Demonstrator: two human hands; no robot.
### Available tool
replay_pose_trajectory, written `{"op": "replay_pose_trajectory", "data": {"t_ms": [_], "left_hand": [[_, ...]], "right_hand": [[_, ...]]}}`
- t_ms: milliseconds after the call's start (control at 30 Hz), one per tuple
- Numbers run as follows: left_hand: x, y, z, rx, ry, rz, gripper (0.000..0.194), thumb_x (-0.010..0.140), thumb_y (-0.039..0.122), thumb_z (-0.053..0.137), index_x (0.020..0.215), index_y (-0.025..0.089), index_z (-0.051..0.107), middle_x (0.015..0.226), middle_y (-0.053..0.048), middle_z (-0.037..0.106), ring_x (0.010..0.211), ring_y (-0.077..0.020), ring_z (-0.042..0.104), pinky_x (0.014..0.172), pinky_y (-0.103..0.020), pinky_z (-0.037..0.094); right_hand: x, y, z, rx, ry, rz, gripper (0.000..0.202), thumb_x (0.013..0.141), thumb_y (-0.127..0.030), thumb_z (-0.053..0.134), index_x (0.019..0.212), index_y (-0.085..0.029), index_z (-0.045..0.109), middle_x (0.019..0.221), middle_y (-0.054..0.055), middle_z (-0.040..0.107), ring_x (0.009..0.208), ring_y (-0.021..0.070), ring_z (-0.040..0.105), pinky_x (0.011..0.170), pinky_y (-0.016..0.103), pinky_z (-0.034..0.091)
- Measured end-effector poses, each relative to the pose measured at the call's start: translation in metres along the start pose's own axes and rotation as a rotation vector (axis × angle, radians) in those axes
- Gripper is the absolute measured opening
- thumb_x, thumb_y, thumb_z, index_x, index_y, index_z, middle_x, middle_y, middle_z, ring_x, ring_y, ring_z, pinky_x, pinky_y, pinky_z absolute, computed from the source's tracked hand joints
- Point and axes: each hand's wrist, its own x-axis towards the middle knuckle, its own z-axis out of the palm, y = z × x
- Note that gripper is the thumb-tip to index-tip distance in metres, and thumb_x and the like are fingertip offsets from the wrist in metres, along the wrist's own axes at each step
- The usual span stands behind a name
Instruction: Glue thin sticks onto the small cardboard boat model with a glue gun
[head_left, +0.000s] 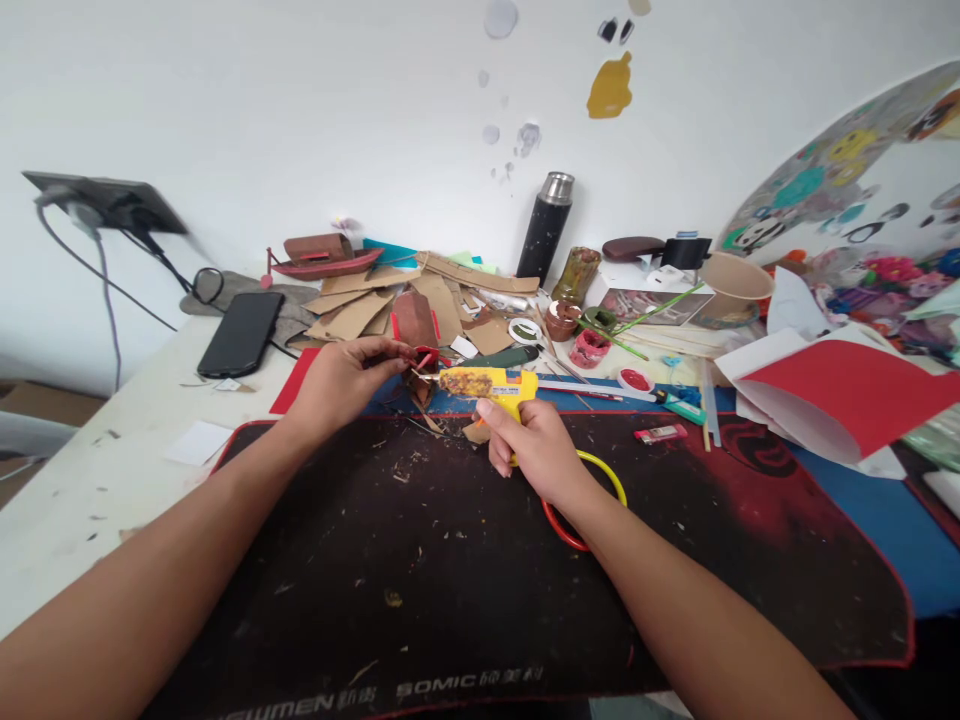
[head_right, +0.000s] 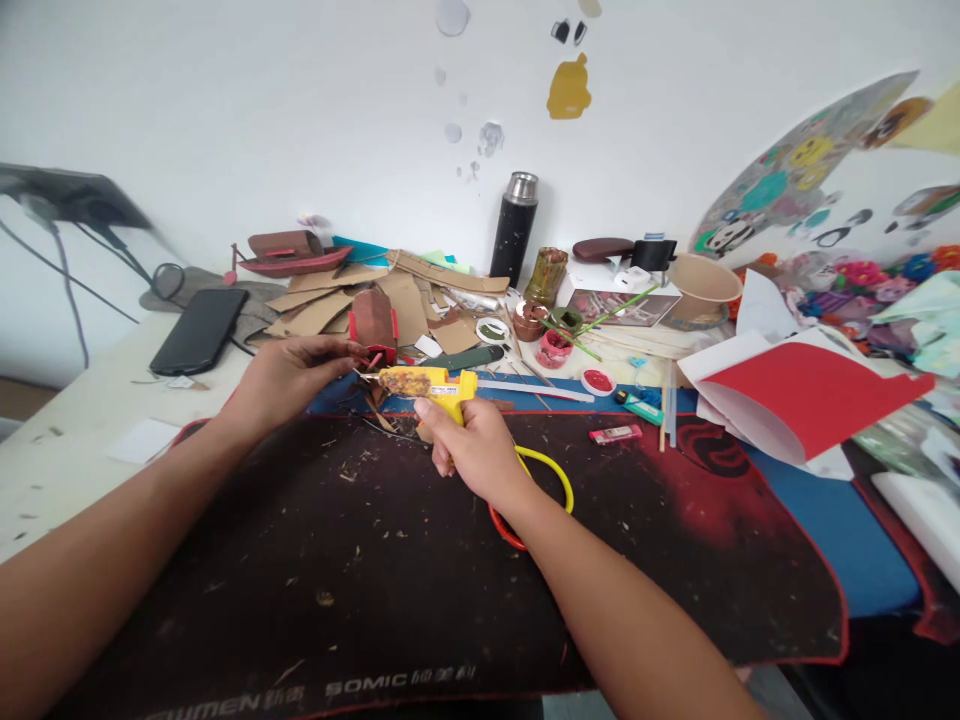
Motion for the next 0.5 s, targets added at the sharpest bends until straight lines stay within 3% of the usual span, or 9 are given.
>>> {"op": "replay_pose_trajectory", "data": {"t_ms": [267, 500], "left_hand": [[-0.0005, 0.0026, 0.0008, 0.014, 0.012, -0.008, 0.027, 0.081, 0.043, 0.069, 0.095, 0.025, 0.084, 0.102, -0.004, 0.085, 0.098, -0.0289, 0.078, 0.092, -0.037, 0.061], [-0.0005, 0.0001, 0.0014, -0.001, 0.005, -0.024, 0.027, 0.082, 0.045, 0.069, 0.096, 0.028, 0.083, 0.105, -0.003, 0.085, 0.099, -0.0288, 0.077, 0.095, -0.039, 0.060]], "right_hand": [[-0.0010, 0.0043, -0.0014, -0.243, 0.124, 0.058, 0.058, 0.096, -0.065, 0.063, 0.057, -0.023, 0.054, 0.039, -0.002, 0.051, 0.038, 0.0124, 0.051, 0.048, 0.027, 0.041], [-0.0021, 0.0005, -0.0043, -0.393, 0.188, 0.079, 0.064, 0.099, -0.063, 0.059, 0.049, -0.024, 0.052, 0.041, 0.002, 0.055, 0.042, 0.0142, 0.055, 0.055, 0.029, 0.045]]}}
